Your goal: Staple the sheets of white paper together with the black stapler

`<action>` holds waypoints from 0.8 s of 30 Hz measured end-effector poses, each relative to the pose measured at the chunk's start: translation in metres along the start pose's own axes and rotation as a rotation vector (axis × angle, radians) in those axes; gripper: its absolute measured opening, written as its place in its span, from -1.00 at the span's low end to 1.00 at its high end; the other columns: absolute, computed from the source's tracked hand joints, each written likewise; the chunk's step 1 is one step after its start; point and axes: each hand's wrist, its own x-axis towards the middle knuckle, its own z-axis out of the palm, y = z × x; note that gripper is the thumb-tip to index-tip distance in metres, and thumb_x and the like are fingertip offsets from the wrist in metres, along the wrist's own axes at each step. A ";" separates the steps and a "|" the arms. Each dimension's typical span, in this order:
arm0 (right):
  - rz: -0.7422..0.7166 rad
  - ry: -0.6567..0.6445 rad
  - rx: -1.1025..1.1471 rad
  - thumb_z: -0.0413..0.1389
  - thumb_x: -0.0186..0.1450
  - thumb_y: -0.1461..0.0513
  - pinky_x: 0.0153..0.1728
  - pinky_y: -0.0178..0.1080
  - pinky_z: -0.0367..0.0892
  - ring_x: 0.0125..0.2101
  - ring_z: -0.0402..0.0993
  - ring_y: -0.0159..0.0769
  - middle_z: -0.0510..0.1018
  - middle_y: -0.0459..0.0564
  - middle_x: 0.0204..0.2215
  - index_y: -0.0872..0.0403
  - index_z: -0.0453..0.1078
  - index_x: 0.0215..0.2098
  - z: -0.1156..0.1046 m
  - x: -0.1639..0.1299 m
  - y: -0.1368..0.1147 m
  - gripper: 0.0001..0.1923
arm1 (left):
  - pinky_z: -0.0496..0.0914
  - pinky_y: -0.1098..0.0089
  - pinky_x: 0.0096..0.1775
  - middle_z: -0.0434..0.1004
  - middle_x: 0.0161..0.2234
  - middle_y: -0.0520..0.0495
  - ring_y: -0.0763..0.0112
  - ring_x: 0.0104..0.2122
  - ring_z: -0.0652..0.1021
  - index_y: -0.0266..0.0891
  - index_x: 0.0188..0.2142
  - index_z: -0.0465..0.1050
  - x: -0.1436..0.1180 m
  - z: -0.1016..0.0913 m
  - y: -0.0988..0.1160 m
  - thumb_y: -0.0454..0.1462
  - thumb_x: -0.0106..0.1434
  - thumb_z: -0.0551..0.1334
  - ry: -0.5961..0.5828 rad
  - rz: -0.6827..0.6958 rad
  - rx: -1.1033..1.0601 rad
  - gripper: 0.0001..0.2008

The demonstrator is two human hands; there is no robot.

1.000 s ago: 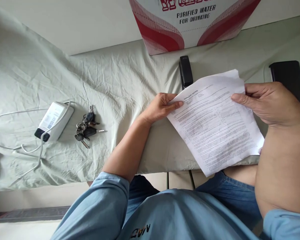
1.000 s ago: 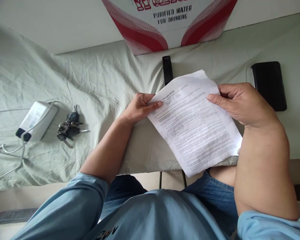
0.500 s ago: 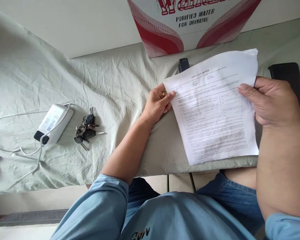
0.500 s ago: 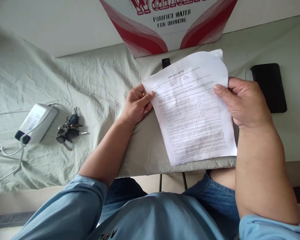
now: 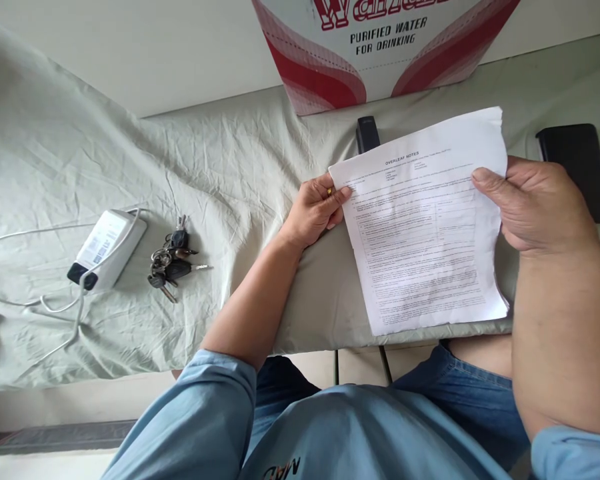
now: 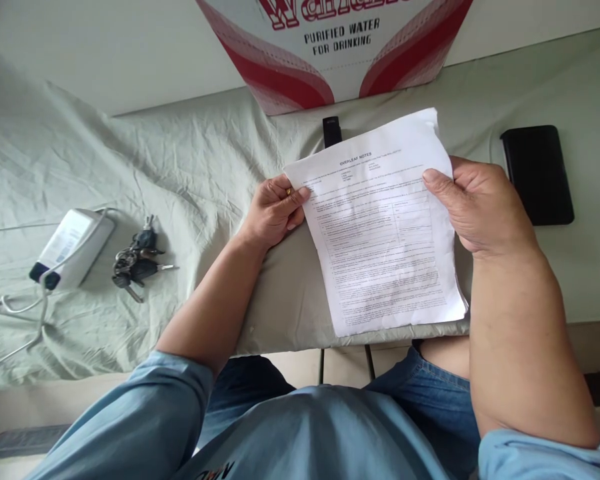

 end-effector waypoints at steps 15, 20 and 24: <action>0.317 -0.109 0.318 0.74 -0.01 -0.21 0.34 0.29 0.69 0.16 0.84 0.21 0.91 0.00 -0.05 -0.11 0.81 -0.19 0.002 -0.005 -0.016 -0.42 | -0.10 0.41 -0.66 0.28 -0.57 0.15 0.67 -0.68 0.06 -0.14 -0.32 0.63 -0.004 0.006 0.016 0.12 0.11 0.74 -0.031 -0.094 -0.152 -0.49; 0.369 0.025 0.235 0.75 0.00 -0.11 0.08 0.09 0.78 -0.12 0.87 0.06 0.86 0.01 -0.27 -0.03 0.69 -0.38 0.012 0.002 -0.010 -0.49 | 0.02 0.37 -0.61 0.18 -0.60 0.19 0.60 -0.66 0.14 -0.11 -0.20 0.64 -0.004 0.004 0.002 0.17 0.30 0.65 -0.036 0.011 -0.010 -0.52; 0.479 0.073 0.088 0.58 0.31 0.17 -0.29 -0.24 0.66 -0.38 0.75 -0.22 0.78 -0.05 -0.42 0.03 0.66 -0.37 0.017 0.010 -0.005 -0.77 | 0.21 0.34 -0.50 0.30 -0.55 0.21 0.50 -0.60 0.28 -0.03 0.26 0.63 -0.007 0.005 -0.009 -0.07 0.42 0.57 0.100 0.143 0.262 -0.52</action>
